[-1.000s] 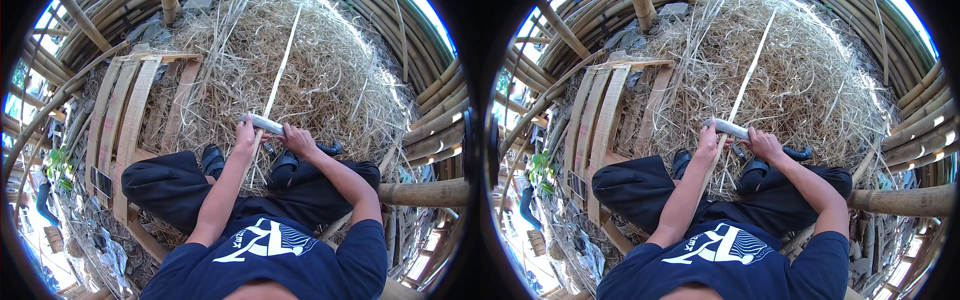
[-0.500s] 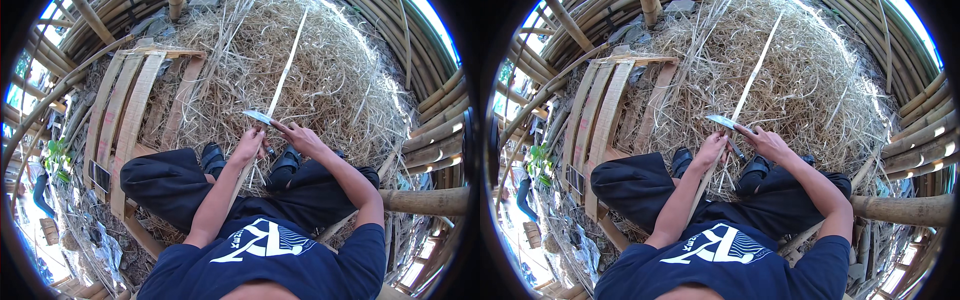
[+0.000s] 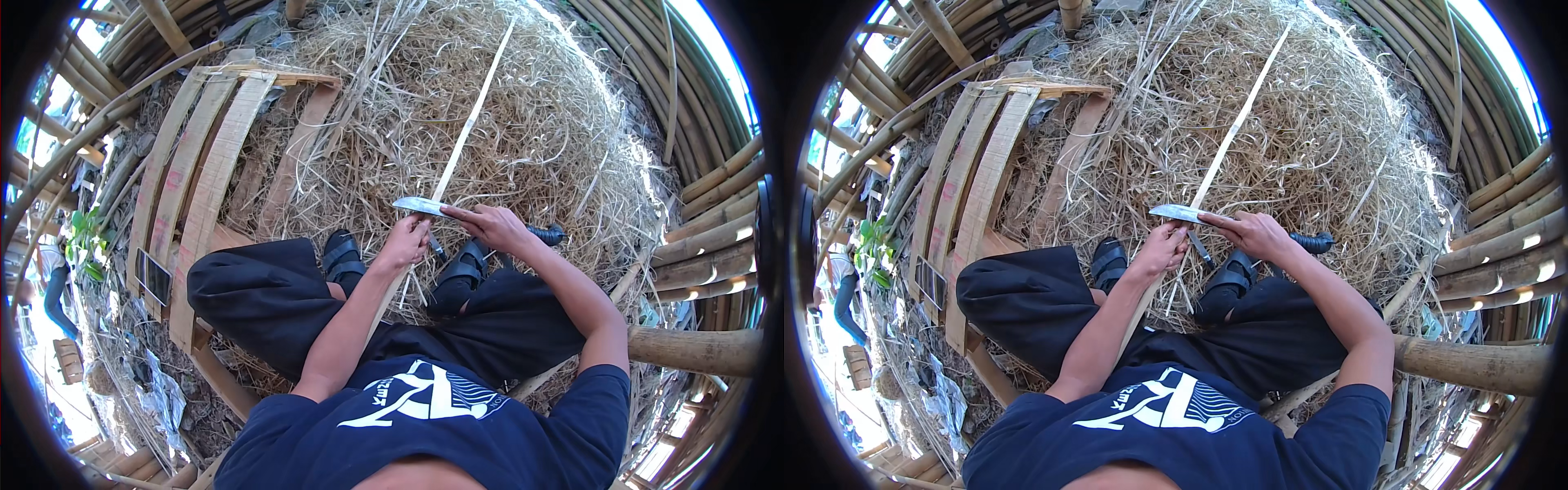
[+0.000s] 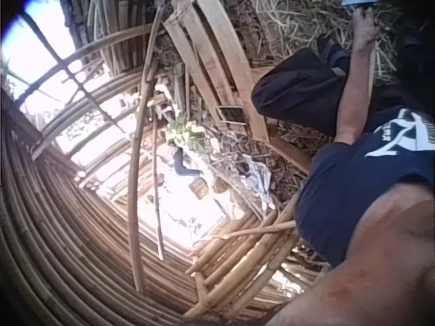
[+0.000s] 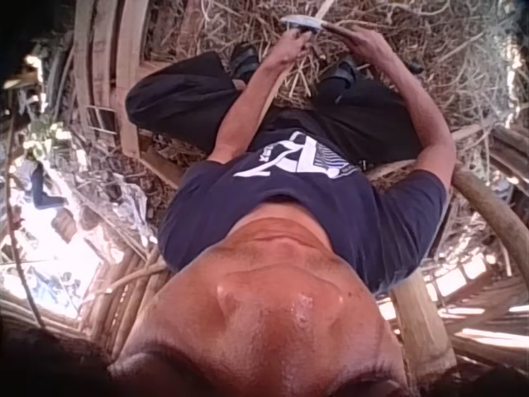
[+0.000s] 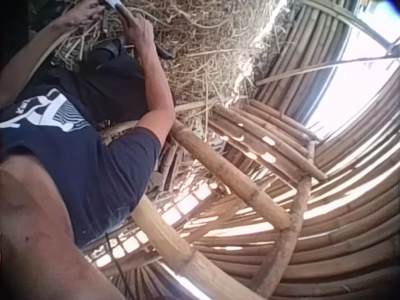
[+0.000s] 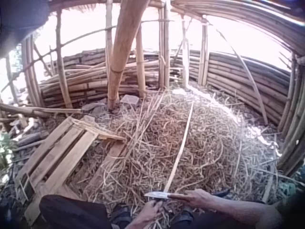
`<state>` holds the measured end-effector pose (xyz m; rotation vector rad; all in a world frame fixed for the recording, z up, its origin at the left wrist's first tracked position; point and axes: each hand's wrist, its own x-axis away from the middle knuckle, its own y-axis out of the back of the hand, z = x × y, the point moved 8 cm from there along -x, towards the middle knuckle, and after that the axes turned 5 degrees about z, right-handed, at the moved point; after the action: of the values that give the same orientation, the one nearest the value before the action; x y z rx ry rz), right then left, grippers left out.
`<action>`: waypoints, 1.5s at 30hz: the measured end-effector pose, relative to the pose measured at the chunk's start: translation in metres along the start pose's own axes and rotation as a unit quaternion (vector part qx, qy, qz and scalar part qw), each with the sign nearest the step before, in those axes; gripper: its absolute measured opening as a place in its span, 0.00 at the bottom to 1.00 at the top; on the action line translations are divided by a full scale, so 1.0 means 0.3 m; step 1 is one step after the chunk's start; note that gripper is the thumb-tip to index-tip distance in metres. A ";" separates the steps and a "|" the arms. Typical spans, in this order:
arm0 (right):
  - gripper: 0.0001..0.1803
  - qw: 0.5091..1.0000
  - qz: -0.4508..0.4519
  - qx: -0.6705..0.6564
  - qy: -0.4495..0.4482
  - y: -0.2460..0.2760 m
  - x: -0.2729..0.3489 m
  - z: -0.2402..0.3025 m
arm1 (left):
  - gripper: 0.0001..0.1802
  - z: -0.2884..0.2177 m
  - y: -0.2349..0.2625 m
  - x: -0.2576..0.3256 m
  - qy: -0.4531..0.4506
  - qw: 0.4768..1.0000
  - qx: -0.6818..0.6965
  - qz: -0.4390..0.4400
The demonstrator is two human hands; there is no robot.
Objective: The person uses a machete to shave and smooth a thin strip of wood while sitting over a pile of straw.
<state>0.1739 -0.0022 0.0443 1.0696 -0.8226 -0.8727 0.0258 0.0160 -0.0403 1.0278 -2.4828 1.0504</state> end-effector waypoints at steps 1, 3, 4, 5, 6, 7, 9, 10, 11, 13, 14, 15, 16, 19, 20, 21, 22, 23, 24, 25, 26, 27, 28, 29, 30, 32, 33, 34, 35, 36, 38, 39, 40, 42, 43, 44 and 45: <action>0.28 1.000 0.001 -0.001 0.000 0.002 -0.002 -0.004 | 0.10 -0.001 -0.001 -0.001 0.001 1.000 0.000 -0.001; 0.28 1.000 0.021 0.021 -0.008 0.002 -0.006 -0.013 | 0.09 -0.001 -0.002 0.004 0.003 1.000 0.006 -0.006; 0.28 1.000 0.021 0.019 -0.010 0.005 -0.006 -0.016 | 0.09 0.000 -0.005 0.004 0.006 1.000 0.006 -0.006; 0.28 0.999 0.015 0.033 -0.001 0.012 -0.007 -0.017 | 0.09 -0.002 -0.006 0.001 0.008 1.000 0.011 -0.010; 0.29 0.999 0.007 0.048 0.009 0.018 -0.009 -0.018 | 0.10 -0.004 -0.003 -0.001 0.009 1.000 0.014 -0.016; 0.29 0.999 0.007 0.046 0.008 0.015 -0.009 -0.025 | 0.10 -0.001 0.000 -0.001 0.011 1.000 0.013 -0.016; 0.29 0.997 0.008 0.070 0.009 0.009 -0.006 -0.033 | 0.10 -0.002 -0.010 0.001 0.003 1.000 0.018 0.005; 0.29 0.997 -0.002 0.077 0.010 0.018 -0.006 -0.036 | 0.10 -0.003 -0.013 0.001 0.004 1.000 0.017 0.005; 0.29 0.997 -0.002 0.077 0.009 0.026 -0.006 -0.042 | 0.11 -0.006 -0.013 0.000 0.006 1.000 0.023 -0.001; 0.28 0.997 -0.009 0.079 0.003 0.044 -0.010 -0.061 | 0.11 -0.008 -0.005 0.001 0.007 1.000 0.027 -0.009; 0.27 0.996 0.002 0.084 -0.003 0.038 -0.006 -0.082 | 0.11 -0.003 -0.005 -0.004 0.002 1.000 0.024 0.002; 0.27 0.996 0.001 0.084 -0.003 0.038 -0.011 -0.084 | 0.11 -0.007 -0.016 -0.004 -0.003 1.000 0.022 0.014; 0.27 0.995 0.000 0.096 -0.005 0.038 -0.016 -0.085 | 0.11 -0.009 -0.012 0.000 0.009 0.999 0.032 -0.004; 0.27 0.994 -0.010 0.106 0.005 0.051 -0.022 -0.088 | 0.11 -0.014 -0.011 -0.002 0.002 0.999 0.042 0.013; 0.27 0.994 0.001 0.107 -0.005 0.049 -0.018 -0.091 | 0.11 -0.012 -0.014 -0.005 0.005 0.999 0.039 0.013; 0.27 0.994 0.013 0.107 -0.015 0.047 -0.012 -0.092 | 0.11 -0.014 -0.016 -0.002 0.004 0.999 0.039 0.013; 0.27 0.993 0.019 0.115 -0.022 0.049 -0.012 -0.084 | 0.11 -0.016 -0.014 0.000 0.003 0.999 0.037 0.002; 0.27 0.993 0.018 0.115 -0.023 0.043 -0.008 -0.081 | 0.11 -0.019 -0.011 -0.001 0.001 0.999 0.035 -0.009; 0.27 0.994 0.004 0.110 -0.016 0.041 -0.005 -0.068 | 0.11 -0.025 -0.013 -0.003 0.001 0.999 0.035 -0.009; 0.28 0.994 -0.010 0.104 -0.009 0.042 0.000 -0.055 | 0.15 -0.038 -0.010 -0.013 0.001 0.999 0.031 -0.014; 0.28 0.996 -0.002 0.083 -0.019 0.037 0.007 -0.054 | 0.19 -0.054 -0.008 -0.026 0.000 0.999 0.027 -0.019; 0.28 0.996 -0.002 0.083 -0.019 0.034 0.010 -0.047 | 0.24 -0.070 -0.004 -0.035 0.000 0.999 0.024 -0.025; 0.28 0.996 0.018 0.074 -0.036 0.022 0.012 -0.053 | 0.28 -0.088 -0.014 -0.044 -0.007 0.999 0.024 -0.025; 0.28 0.996 0.038 0.066 -0.054 0.010 0.016 -0.058 | 0.28 -0.089 -0.017 -0.062 -0.007 0.999 0.024 -0.024; 0.28 0.996 0.038 0.069 -0.053 0.005 0.013 -0.054 | 0.28 -0.091 0.000 -0.087 -0.018 0.998 0.037 -0.045; 0.30 0.995 0.053 0.060 -0.063 -0.009 0.006 -0.056 | 0.27 -0.083 0.050 -0.136 -0.038 0.996 0.035 -0.074; 0.30 0.994 0.054 0.062 -0.066 -0.007 0.014 -0.055 | 0.27 -0.081 0.043 -0.142 -0.038 0.996 0.035 -0.071; 0.32 0.996 0.044 0.045 -0.070 0.001 0.019 -0.053 | 0.26 -0.078 0.042 -0.144 -0.038 0.996 0.044 -0.072; 0.34 0.996 0.035 0.027 -0.073 0.011 0.020 -0.051 | 0.25 -0.075 0.042 -0.146 -0.039 0.995 0.054 -0.075; 0.40 0.993 0.062 -0.035 -0.099 0.027 0.027 -0.050 | 0.25 -0.081 0.036 -0.138 -0.038 0.995 0.061 -0.074; 0.43 0.992 0.024 -0.069 -0.106 0.003 0.043 -0.097 | 0.25 -0.079 0.032 -0.143 -0.037 0.995 0.047 -0.083; 0.46 0.988 -0.015 -0.103 -0.110 0.016 0.047 -0.116 | 0.25 -0.081 0.039 -0.145 -0.039 0.994 0.032 -0.096; 0.49 0.984 0.001 -0.117 -0.132 0.004 0.053 -0.141 | 0.26 -0.080 0.042 -0.150 -0.039 0.994 0.031 -0.094; 0.47 0.989 0.011 -0.078 -0.126 -0.003 0.078 -0.150 | 0.25 -0.073 0.054 -0.140 -0.041 0.994 0.027 -0.097; 0.47 0.992 0.021 -0.041 -0.120 -0.005 0.091 -0.153 | 0.25 -0.072 0.059 -0.137 -0.042 0.994 0.021 -0.100; 0.47 0.992 0.020 -0.040 -0.120 0.003 0.106 -0.163 | 0.25 -0.073 0.058 -0.141 -0.043 0.994 0.021 -0.099; 0.42 0.982 0.067 -0.049 -0.168 -0.010 0.133 -0.189 | 0.25 -0.073 0.057 -0.141 -0.047 0.993 0.020 -0.103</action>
<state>0.2405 -0.0172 0.0317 0.7803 -1.1073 -0.9838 0.0433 0.0616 -0.0538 1.3408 -2.3720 1.0129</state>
